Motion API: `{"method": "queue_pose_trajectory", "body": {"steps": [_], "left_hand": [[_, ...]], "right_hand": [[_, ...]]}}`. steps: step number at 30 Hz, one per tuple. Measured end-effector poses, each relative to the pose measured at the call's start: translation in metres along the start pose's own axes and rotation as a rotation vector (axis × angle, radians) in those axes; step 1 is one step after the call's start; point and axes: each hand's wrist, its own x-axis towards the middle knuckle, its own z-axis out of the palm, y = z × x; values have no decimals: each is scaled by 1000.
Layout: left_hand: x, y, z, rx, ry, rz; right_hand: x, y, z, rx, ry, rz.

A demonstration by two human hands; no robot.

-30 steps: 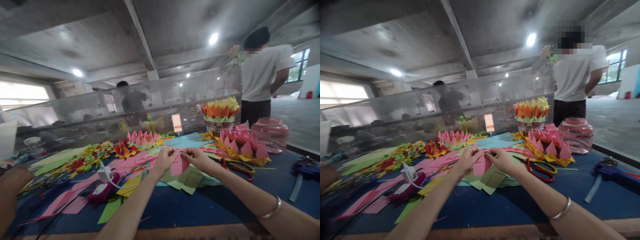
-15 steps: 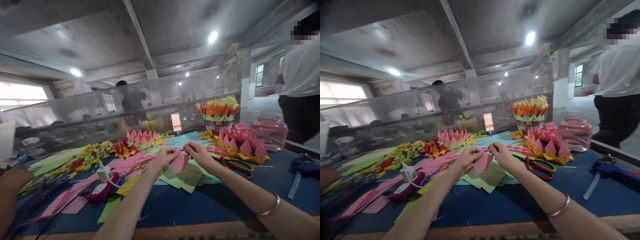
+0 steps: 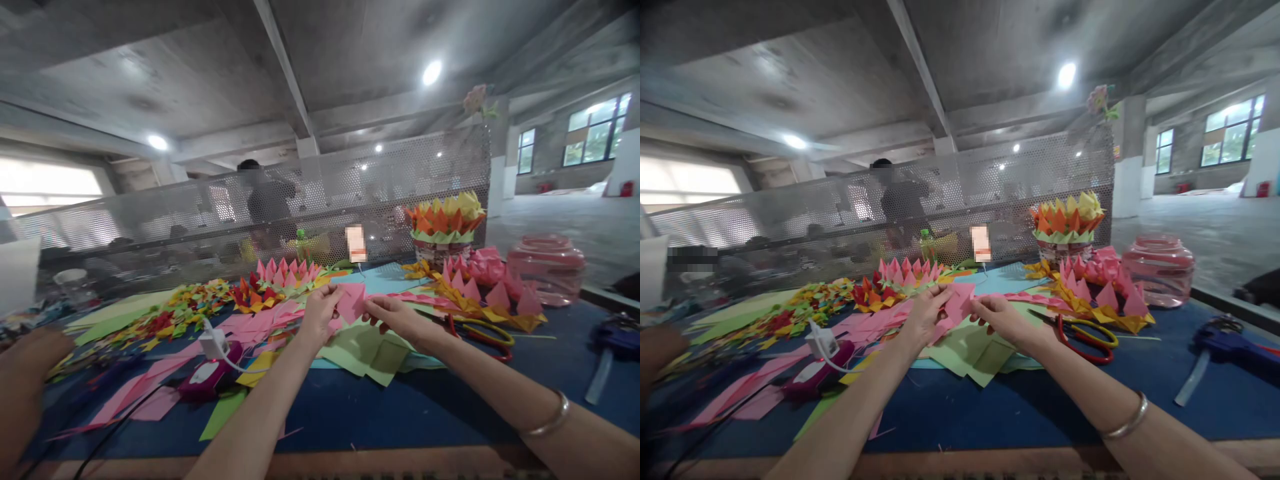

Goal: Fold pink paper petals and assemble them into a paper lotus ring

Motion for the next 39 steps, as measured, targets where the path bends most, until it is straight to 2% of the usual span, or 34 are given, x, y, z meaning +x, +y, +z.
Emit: {"method": "queue_pose_trajectory", "body": {"steps": [3,12,17,23,27,31,33,35,39], "left_hand": [[-2,0,1,16,-25,5],[-7,-1,2,108,-162,-19],[-12,9,5,57,-229,-56],[-12,11,6,65,-178,-82],[-9,7,4,-14,-175,-116],[-9,10,4,-88,-150,-166],[-11,11,4,-118,-163,-206],[-11,11,5,-126,-193,-215],[-12,8,6,-139,-265,-187]], "right_hand": [[3,5,-2,-80,34,-55],[9,14,-6,-210,150,-90],[10,14,-8,-272,209,-125],[9,11,-8,-333,202,-192],[5,5,-4,-293,128,-195],[3,2,-3,-277,230,-264],[2,0,-4,-346,273,-358],[2,-2,-6,-429,246,-436],[2,-4,-7,-501,179,-474]]}}
